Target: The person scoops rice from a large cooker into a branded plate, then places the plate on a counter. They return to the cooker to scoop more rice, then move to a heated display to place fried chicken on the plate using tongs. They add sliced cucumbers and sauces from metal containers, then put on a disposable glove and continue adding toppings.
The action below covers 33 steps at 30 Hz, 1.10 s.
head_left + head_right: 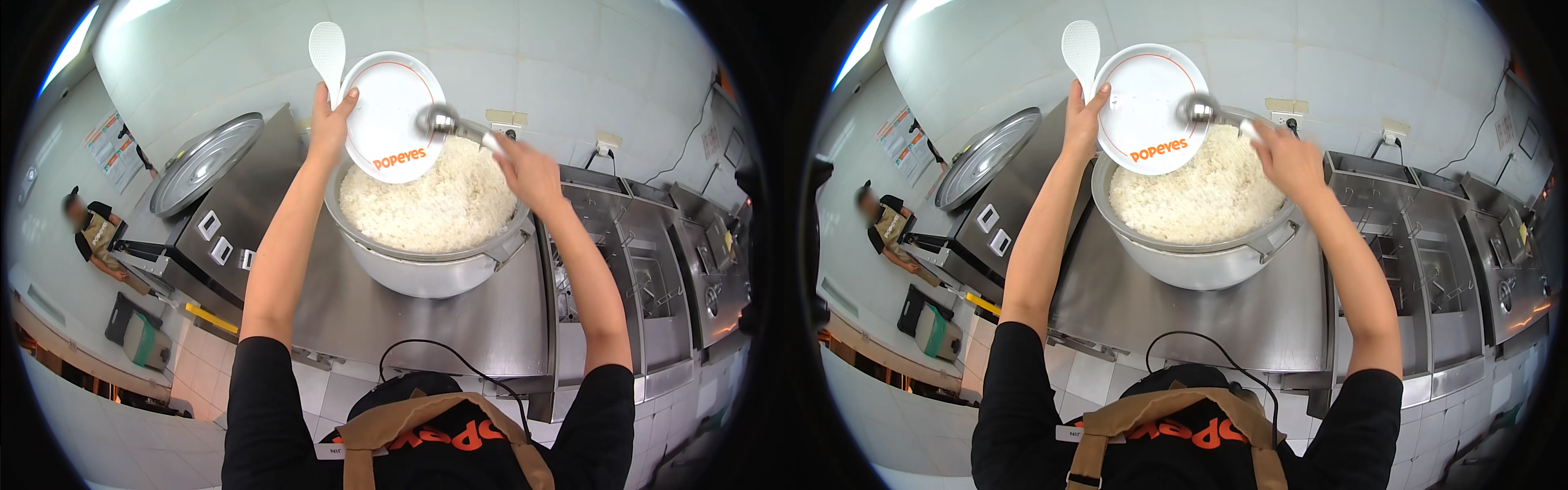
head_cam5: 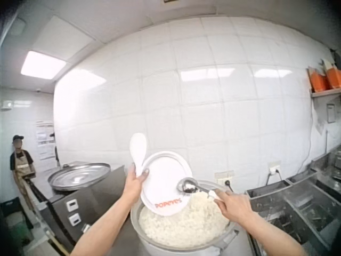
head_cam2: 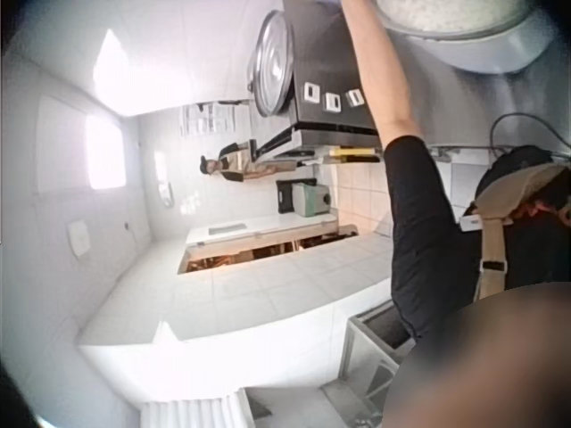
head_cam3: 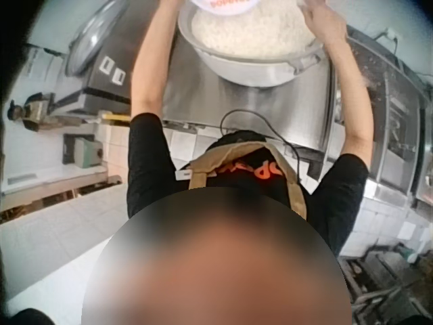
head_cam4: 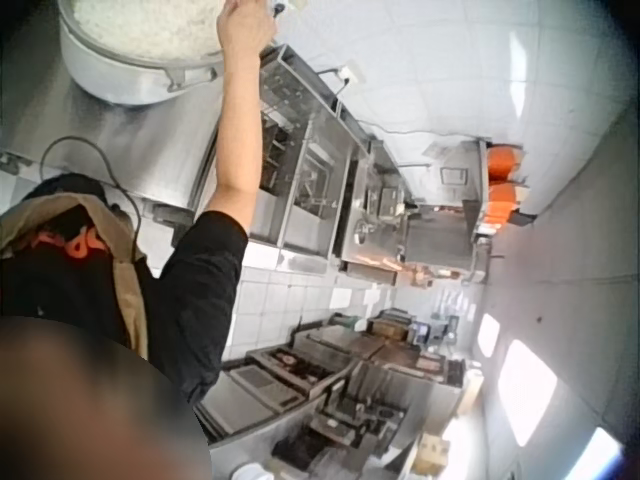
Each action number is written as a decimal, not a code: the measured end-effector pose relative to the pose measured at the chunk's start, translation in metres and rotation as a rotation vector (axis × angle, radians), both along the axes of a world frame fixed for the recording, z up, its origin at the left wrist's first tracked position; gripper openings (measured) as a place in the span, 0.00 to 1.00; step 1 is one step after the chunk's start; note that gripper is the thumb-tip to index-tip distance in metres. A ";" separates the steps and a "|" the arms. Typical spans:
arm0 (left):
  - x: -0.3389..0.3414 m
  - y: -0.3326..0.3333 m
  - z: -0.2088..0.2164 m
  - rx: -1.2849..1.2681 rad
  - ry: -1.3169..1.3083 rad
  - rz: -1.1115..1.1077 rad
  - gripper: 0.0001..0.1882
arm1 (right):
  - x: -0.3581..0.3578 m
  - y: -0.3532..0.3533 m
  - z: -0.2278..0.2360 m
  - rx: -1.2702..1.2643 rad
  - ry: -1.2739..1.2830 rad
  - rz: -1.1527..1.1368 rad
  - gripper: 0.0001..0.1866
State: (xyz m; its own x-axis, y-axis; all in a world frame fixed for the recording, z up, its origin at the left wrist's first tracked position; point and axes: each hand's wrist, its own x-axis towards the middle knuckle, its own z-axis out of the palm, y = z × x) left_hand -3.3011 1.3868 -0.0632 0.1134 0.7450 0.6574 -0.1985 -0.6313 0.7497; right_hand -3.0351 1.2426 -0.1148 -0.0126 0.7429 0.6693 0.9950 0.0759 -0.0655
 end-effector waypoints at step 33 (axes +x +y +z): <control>-0.012 0.019 -0.021 0.093 -0.018 0.146 0.18 | -0.009 0.002 0.012 -0.191 -0.015 0.174 0.17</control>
